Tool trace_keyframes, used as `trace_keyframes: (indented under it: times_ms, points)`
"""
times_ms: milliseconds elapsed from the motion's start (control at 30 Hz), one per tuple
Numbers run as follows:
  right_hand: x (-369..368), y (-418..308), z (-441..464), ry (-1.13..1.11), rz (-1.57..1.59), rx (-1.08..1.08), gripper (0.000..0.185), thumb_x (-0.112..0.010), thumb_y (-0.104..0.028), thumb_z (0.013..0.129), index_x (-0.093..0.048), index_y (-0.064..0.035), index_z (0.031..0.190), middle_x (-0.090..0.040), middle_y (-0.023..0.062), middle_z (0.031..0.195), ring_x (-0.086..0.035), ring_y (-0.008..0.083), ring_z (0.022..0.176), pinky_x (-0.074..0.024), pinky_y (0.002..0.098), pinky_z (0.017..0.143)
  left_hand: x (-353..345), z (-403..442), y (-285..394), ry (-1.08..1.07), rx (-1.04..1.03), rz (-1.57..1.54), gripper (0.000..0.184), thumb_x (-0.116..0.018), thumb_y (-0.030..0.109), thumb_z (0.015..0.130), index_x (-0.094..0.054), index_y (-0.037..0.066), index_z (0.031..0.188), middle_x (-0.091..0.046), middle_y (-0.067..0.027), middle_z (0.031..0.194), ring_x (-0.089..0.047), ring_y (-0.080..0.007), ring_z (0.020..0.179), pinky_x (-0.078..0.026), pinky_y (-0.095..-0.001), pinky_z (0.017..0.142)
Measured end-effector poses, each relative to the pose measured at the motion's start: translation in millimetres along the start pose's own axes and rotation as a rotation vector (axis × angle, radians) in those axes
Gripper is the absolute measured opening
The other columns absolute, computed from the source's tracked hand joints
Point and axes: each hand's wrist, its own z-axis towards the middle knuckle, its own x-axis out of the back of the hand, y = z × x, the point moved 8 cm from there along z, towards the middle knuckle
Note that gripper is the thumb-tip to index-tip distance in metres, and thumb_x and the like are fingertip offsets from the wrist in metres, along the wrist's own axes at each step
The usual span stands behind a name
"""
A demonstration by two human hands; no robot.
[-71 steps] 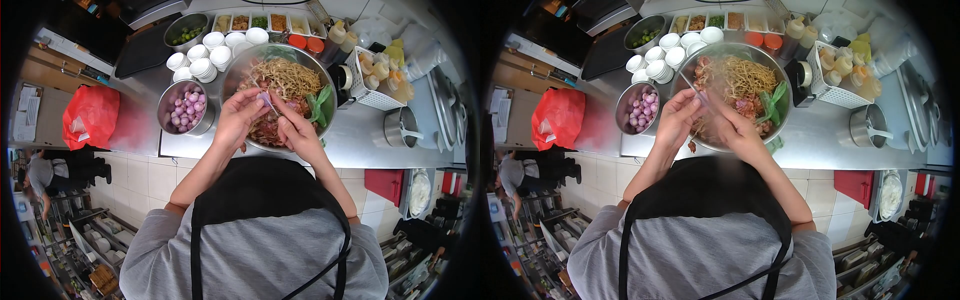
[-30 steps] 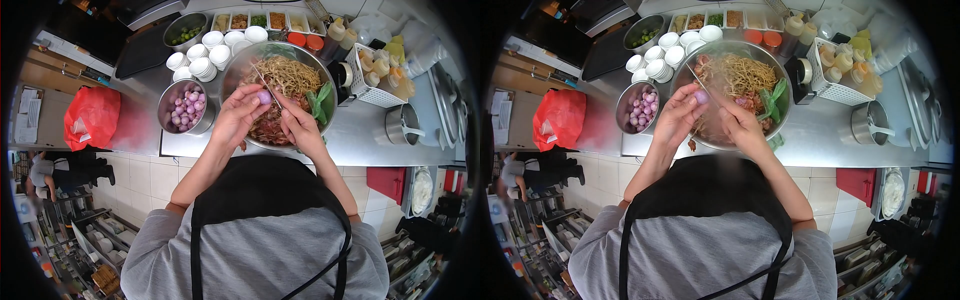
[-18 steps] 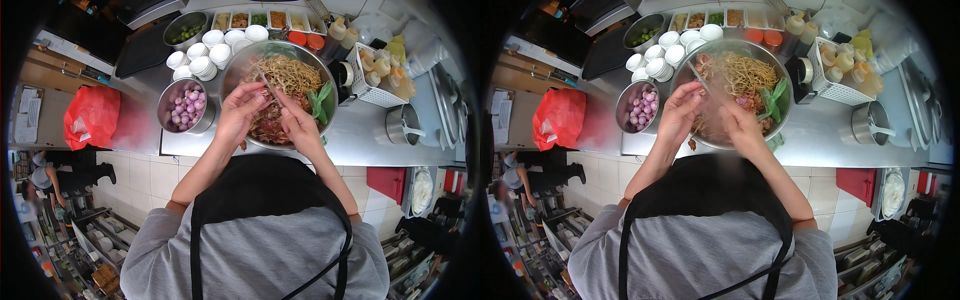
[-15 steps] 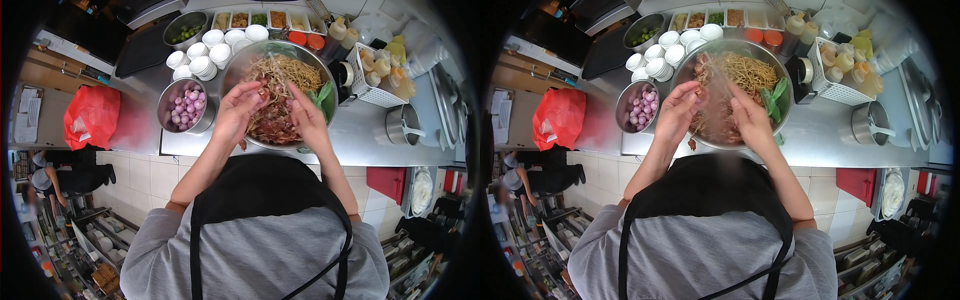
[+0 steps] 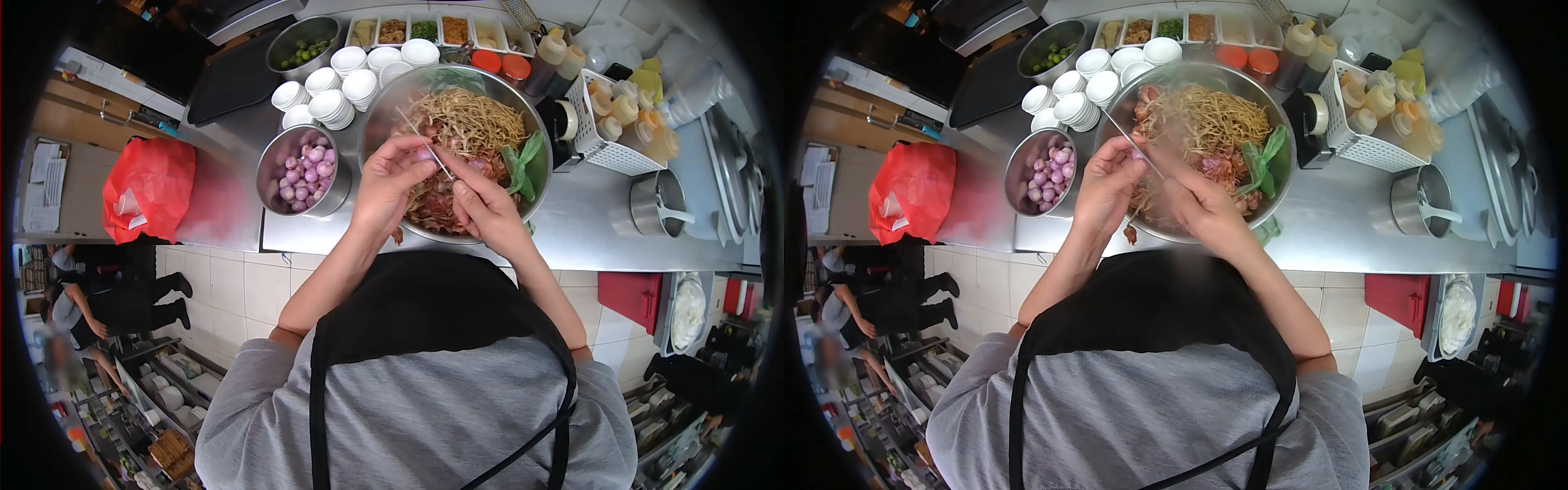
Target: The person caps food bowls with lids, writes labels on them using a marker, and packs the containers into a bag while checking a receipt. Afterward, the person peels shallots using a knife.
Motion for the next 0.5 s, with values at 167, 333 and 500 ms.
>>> trace_keyframes:
  times_ms: [167,333,500]
  points:
    - [12,11,5,0.095,-0.218,0.185,0.039,-0.038,-0.02,0.092,-0.035,-0.0139,0.13,-0.036,-0.0047,0.057,-0.032,0.0031,0.048,-0.0273,0.0158,0.042,-3,-2,-2,-0.014,0.032,-0.041,0.027,-0.056,-0.002,0.078,-0.053,0.002,0.104,-0.056,-0.0051,0.096,-0.053,-0.0129,0.089,-0.042,-0.0266,0.083]
    - [43,8,7,0.245,-0.121,0.038,0.038,-0.037,-0.019,0.092,-0.036,-0.0128,0.13,-0.036,-0.0044,0.057,-0.032,0.0031,0.048,-0.0278,0.0158,0.043,-6,-2,2,-0.022,0.08,-0.087,0.026,-0.056,0.003,0.08,-0.052,0.001,0.106,-0.057,-0.0052,0.095,-0.054,-0.0149,0.092,-0.043,-0.0306,0.085]
    - [57,17,10,0.327,-0.259,0.024,0.038,-0.036,-0.019,0.092,-0.035,-0.0119,0.13,-0.035,-0.004,0.055,-0.032,0.0031,0.046,-0.0289,0.016,0.042,-3,0,-3,-0.005,0.091,-0.103,0.026,-0.057,0.006,0.081,-0.052,0.002,0.106,-0.058,-0.0055,0.096,-0.055,-0.0159,0.094,-0.042,-0.0318,0.086]
